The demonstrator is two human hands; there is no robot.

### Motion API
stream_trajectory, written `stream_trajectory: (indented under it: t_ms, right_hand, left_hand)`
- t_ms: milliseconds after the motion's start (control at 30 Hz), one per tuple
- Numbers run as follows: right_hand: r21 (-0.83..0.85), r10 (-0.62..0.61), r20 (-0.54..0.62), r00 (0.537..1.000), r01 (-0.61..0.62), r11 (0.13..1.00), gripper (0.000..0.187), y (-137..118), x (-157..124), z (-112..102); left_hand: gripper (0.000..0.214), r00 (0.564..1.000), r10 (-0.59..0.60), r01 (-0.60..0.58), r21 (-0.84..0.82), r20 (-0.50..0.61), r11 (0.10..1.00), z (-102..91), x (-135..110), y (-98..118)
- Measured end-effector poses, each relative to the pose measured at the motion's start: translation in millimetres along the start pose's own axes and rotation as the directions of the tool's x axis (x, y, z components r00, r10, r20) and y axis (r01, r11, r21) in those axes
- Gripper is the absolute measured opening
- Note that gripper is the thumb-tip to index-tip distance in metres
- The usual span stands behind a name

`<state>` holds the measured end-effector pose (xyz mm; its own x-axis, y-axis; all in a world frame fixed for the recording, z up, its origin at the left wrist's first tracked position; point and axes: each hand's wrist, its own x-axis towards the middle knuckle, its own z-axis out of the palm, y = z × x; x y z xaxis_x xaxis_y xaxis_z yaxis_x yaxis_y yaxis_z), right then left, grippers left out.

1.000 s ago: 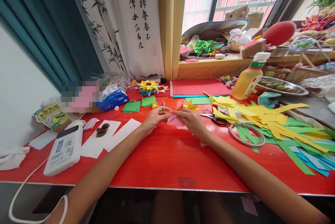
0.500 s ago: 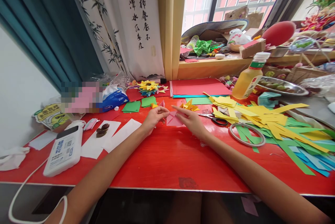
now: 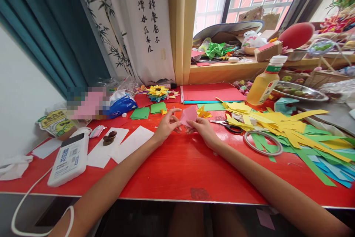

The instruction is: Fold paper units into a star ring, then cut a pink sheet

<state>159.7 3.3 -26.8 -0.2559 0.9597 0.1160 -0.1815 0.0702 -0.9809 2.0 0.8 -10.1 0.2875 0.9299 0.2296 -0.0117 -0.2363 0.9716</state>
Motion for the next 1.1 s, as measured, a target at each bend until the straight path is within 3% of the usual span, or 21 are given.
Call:
stream_trajectory:
  t_ms: [100,200,500,733,1100]
  right_hand:
    - [0.046,-0.015,-0.004,1.000,0.015,0.999,0.023,0,2,-6]
    - [0.079,-0.002,0.004,1.000,0.001,0.997,0.021,-1,4,-8]
    - [0.051,0.091,0.159,0.983,-0.100,0.994,0.023,-8,2,-7]
    - [0.161,0.083,0.197,0.977,-0.116,0.980,0.020,-8,-1,-3]
    - [0.163,0.070,0.219,0.973,-0.107,0.981,0.017,-6,0,-5]
  left_hand:
    - [0.049,0.995,0.018,-0.025,0.078,0.097,0.997,-0.3,0,2]
    - [0.045,0.991,0.019,-0.034,0.110,0.131,0.993,-3.9,2,5]
    - [0.025,0.992,0.083,-0.101,0.194,0.096,0.976,-12.9,7,5]
    - [0.028,0.996,0.071,-0.081,0.199,0.057,0.977,-11.3,7,6]
    - [0.026,0.984,0.129,-0.163,0.320,0.127,0.933,-16.7,7,4]
